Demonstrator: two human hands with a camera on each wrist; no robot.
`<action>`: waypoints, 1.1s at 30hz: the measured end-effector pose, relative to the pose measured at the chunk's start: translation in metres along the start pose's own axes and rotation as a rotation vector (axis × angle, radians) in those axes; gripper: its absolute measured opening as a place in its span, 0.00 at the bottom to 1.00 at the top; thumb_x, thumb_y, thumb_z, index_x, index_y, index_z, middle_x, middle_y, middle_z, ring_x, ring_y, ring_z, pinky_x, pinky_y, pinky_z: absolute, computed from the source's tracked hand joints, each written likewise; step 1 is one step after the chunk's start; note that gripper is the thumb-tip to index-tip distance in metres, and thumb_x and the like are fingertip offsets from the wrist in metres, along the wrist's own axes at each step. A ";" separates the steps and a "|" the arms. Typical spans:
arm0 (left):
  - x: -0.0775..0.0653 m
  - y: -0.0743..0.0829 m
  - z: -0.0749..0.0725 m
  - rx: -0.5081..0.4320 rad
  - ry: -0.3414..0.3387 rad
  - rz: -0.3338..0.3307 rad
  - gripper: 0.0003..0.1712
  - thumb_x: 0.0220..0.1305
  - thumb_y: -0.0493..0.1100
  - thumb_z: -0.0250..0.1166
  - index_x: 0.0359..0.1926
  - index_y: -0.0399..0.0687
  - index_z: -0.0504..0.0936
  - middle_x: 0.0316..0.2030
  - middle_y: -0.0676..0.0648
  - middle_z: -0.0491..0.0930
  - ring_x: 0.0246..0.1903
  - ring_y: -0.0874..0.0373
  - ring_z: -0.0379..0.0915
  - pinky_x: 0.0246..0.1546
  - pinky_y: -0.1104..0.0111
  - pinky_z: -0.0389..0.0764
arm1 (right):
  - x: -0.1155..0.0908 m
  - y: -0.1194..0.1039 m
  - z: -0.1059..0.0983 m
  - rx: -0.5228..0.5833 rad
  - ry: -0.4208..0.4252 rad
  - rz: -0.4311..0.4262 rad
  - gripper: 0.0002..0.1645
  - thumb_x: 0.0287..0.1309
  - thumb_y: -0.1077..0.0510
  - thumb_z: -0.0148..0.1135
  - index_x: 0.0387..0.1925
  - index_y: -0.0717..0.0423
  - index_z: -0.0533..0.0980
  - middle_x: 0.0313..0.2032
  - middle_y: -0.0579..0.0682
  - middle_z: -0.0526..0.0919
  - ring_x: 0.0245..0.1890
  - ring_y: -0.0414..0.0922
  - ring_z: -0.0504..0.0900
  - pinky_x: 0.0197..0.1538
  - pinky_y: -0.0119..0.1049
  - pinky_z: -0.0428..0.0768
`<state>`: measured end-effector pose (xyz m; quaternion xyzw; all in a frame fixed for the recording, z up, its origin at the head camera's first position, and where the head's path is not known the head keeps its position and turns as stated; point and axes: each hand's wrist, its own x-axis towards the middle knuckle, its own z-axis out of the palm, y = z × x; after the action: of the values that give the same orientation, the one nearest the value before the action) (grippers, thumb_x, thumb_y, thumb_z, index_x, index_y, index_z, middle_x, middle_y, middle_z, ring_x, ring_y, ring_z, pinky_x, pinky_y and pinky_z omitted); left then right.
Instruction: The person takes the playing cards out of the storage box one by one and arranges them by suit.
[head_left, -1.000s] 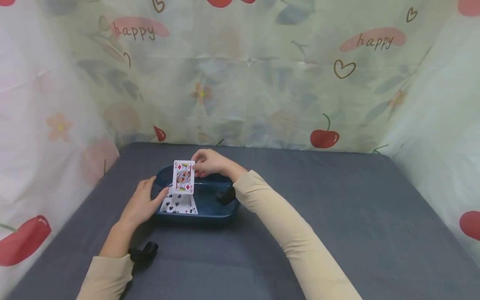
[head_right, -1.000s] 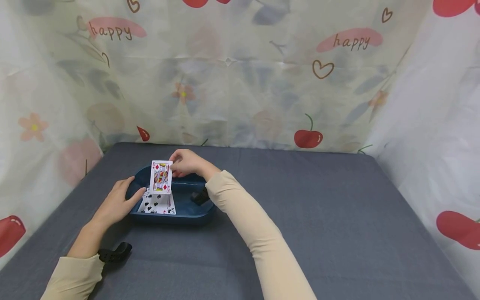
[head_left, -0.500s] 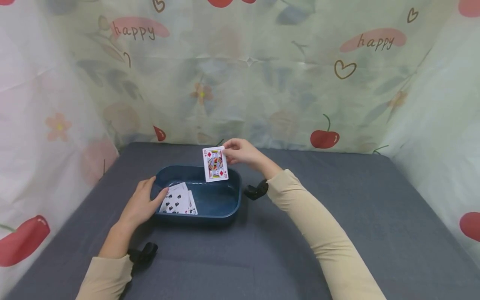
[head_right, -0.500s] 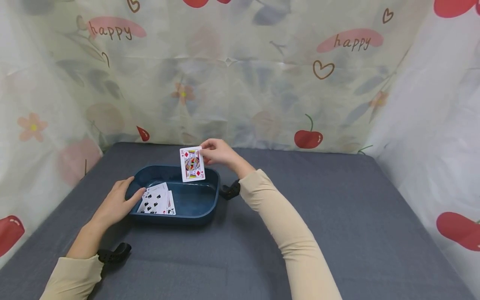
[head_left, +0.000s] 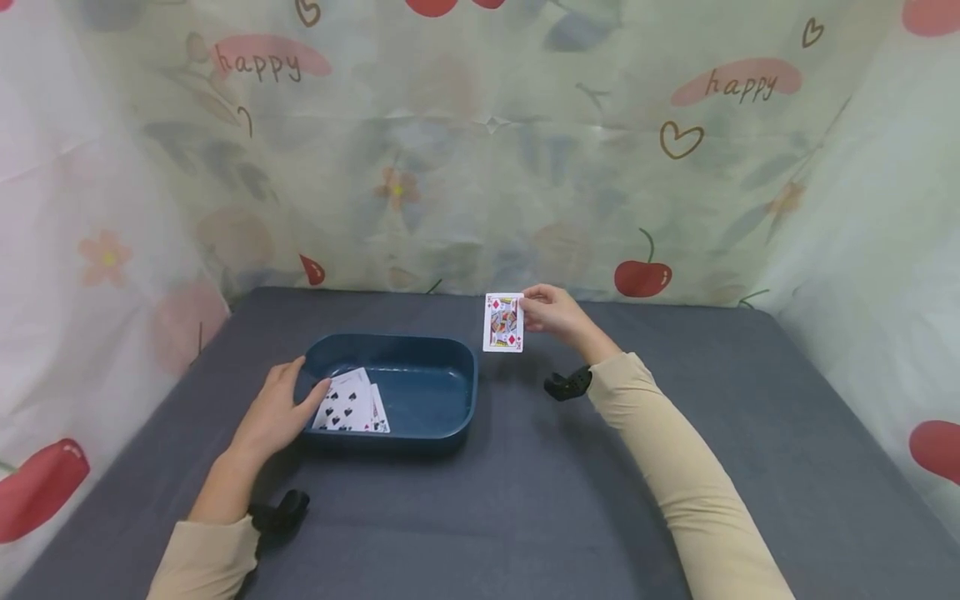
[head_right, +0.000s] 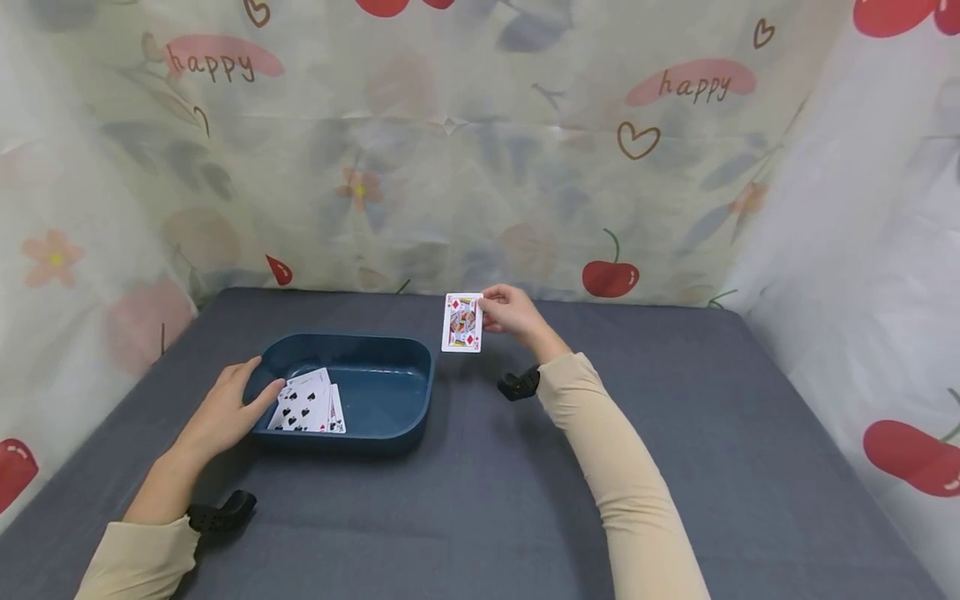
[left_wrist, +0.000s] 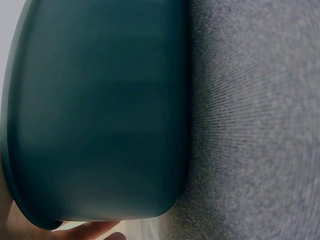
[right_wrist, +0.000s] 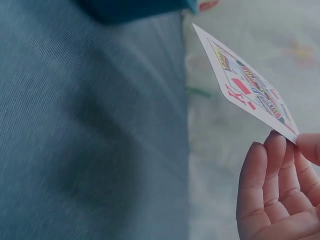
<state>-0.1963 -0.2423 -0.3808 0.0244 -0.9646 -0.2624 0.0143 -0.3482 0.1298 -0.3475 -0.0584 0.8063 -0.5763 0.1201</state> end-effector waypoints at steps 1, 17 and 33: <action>0.000 0.000 0.000 0.000 -0.001 0.000 0.47 0.67 0.64 0.45 0.70 0.30 0.46 0.67 0.25 0.48 0.65 0.29 0.50 0.63 0.38 0.57 | 0.001 0.004 -0.002 -0.007 0.011 0.003 0.21 0.66 0.58 0.48 0.57 0.66 0.65 0.44 0.58 0.78 0.29 0.37 0.78 0.53 0.46 0.79; 0.000 -0.002 0.000 -0.002 -0.003 -0.004 0.47 0.67 0.64 0.45 0.70 0.31 0.47 0.67 0.25 0.48 0.64 0.29 0.51 0.62 0.38 0.58 | 0.021 0.044 -0.007 0.030 0.067 0.105 0.24 0.66 0.60 0.48 0.61 0.67 0.63 0.41 0.54 0.75 0.26 0.36 0.76 0.37 0.31 0.81; 0.000 -0.001 0.000 -0.009 0.003 0.004 0.47 0.67 0.63 0.45 0.70 0.31 0.46 0.67 0.26 0.48 0.65 0.29 0.50 0.62 0.38 0.57 | 0.047 0.072 -0.002 0.049 0.063 0.099 0.23 0.64 0.58 0.52 0.58 0.64 0.69 0.46 0.58 0.80 0.35 0.42 0.81 0.45 0.37 0.83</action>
<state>-0.1966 -0.2433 -0.3811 0.0228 -0.9635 -0.2664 0.0163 -0.3907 0.1448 -0.4211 0.0026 0.7971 -0.5908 0.1245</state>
